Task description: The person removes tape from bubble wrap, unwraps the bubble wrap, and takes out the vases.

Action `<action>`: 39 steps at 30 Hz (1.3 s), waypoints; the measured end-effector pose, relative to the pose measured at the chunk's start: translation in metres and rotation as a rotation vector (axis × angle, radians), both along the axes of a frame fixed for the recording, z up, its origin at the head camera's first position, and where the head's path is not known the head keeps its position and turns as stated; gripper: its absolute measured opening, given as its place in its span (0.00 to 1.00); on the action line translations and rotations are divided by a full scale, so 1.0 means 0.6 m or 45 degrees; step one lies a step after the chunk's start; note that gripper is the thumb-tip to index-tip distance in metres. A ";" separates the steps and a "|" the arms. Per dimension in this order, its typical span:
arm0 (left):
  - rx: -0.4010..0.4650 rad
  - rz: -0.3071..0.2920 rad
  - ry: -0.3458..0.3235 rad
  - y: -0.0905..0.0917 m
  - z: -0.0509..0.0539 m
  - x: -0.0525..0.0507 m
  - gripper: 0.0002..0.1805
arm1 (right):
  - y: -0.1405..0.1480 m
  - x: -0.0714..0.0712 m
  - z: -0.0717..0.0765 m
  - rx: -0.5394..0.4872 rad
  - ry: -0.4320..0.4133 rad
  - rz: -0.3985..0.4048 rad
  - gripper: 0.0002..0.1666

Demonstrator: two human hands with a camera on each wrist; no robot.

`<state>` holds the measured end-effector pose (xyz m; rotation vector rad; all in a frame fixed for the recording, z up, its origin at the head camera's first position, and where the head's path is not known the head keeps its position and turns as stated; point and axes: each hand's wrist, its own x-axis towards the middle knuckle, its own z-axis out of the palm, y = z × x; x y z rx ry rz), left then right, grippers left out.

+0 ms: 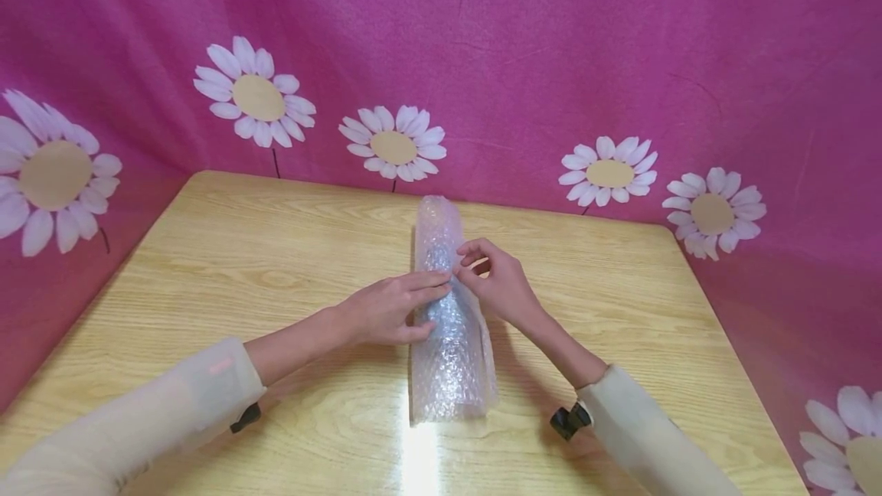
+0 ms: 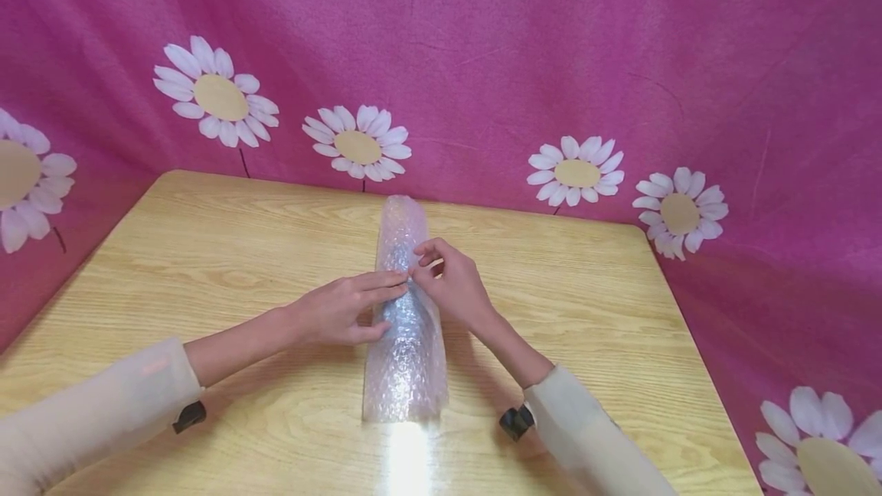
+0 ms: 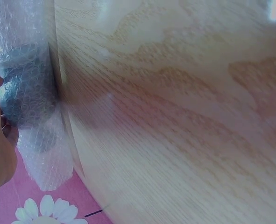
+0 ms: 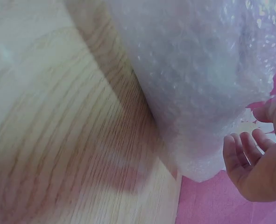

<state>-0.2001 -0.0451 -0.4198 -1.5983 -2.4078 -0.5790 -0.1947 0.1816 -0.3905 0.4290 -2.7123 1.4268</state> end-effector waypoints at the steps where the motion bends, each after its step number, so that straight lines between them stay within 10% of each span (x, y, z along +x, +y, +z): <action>1: 0.000 0.000 -0.004 0.000 0.000 0.001 0.30 | 0.000 -0.002 -0.001 -0.002 0.000 -0.005 0.15; 39: 0.020 -0.008 0.001 0.007 0.002 0.001 0.30 | -0.028 -0.068 -0.014 0.180 0.058 -0.128 0.23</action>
